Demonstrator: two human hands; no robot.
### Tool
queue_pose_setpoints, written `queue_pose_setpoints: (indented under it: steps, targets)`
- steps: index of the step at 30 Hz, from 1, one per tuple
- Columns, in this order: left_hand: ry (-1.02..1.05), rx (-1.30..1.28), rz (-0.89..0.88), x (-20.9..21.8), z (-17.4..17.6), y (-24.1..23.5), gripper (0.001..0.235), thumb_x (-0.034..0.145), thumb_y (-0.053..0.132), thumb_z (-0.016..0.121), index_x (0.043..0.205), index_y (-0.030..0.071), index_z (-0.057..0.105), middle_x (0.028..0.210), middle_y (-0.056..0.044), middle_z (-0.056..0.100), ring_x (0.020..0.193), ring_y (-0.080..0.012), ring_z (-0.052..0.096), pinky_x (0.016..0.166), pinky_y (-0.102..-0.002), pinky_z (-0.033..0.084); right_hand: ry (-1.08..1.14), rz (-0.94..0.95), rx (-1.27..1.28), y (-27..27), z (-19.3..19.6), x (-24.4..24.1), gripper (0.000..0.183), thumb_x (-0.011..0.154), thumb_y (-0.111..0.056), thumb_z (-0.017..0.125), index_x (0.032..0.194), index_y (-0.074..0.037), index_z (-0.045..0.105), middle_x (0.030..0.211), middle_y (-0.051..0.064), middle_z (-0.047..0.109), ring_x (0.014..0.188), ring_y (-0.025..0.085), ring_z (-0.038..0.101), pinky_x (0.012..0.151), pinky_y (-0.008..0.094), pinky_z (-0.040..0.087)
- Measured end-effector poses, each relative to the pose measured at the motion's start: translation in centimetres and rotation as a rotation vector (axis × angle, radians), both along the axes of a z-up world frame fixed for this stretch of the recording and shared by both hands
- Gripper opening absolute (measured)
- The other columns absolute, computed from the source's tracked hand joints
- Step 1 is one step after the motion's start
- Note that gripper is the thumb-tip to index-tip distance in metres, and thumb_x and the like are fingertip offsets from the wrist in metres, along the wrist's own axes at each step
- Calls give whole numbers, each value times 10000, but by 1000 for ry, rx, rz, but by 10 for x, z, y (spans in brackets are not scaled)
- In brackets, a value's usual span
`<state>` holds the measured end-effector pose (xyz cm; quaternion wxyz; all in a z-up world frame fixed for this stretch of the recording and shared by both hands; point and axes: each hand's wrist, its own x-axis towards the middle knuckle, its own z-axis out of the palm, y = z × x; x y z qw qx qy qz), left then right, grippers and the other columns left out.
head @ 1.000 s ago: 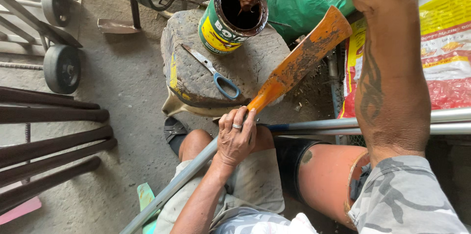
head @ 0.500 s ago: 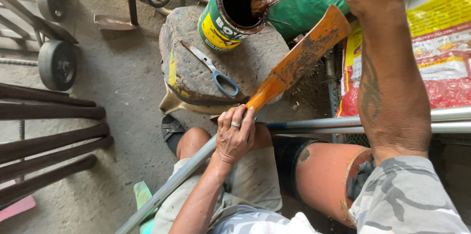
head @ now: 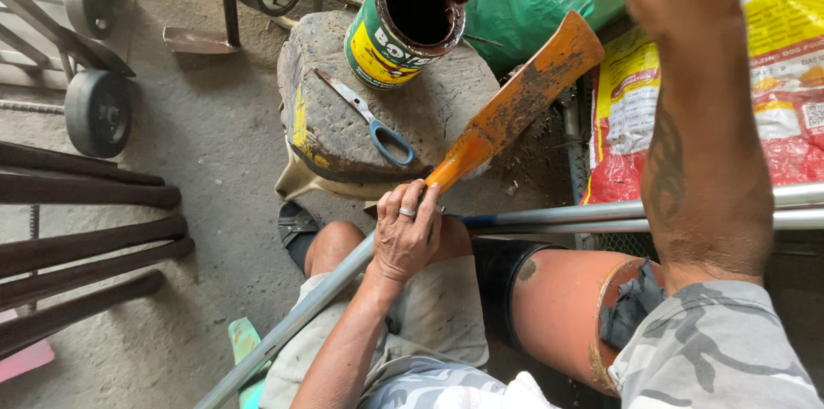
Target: The person paints a long metal rod with dark brown paint using a brush. They repeatedly dip the brush into a paint can and apply paint along the rod's length, rotating it to cover different sides.
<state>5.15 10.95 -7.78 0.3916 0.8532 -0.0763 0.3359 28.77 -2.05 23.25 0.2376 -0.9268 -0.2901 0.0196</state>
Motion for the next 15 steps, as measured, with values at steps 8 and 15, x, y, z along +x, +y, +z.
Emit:
queue_pose_setpoints:
  steps: [8, 15]
  targets:
    - [12, -28, -6, 1, 2, 1, 475, 883, 101, 722, 1338, 29, 608, 1299, -143, 583, 1200, -320, 556, 1041, -456, 423, -173, 407, -72, 26, -41, -67, 437, 904, 50, 723, 1318, -90, 723, 1109, 94, 644, 985, 198, 638, 837, 302, 532]
    - [9, -44, 10, 0, 0, -1, 476, 866, 106, 727, 1324, 49, 613, 1302, -141, 581, 1203, -329, 552, 1039, -468, 424, -100, 314, -19, -1, -41, -82, 482, 881, 72, 757, 1327, -105, 715, 1169, 103, 645, 1047, 205, 636, 900, 310, 530]
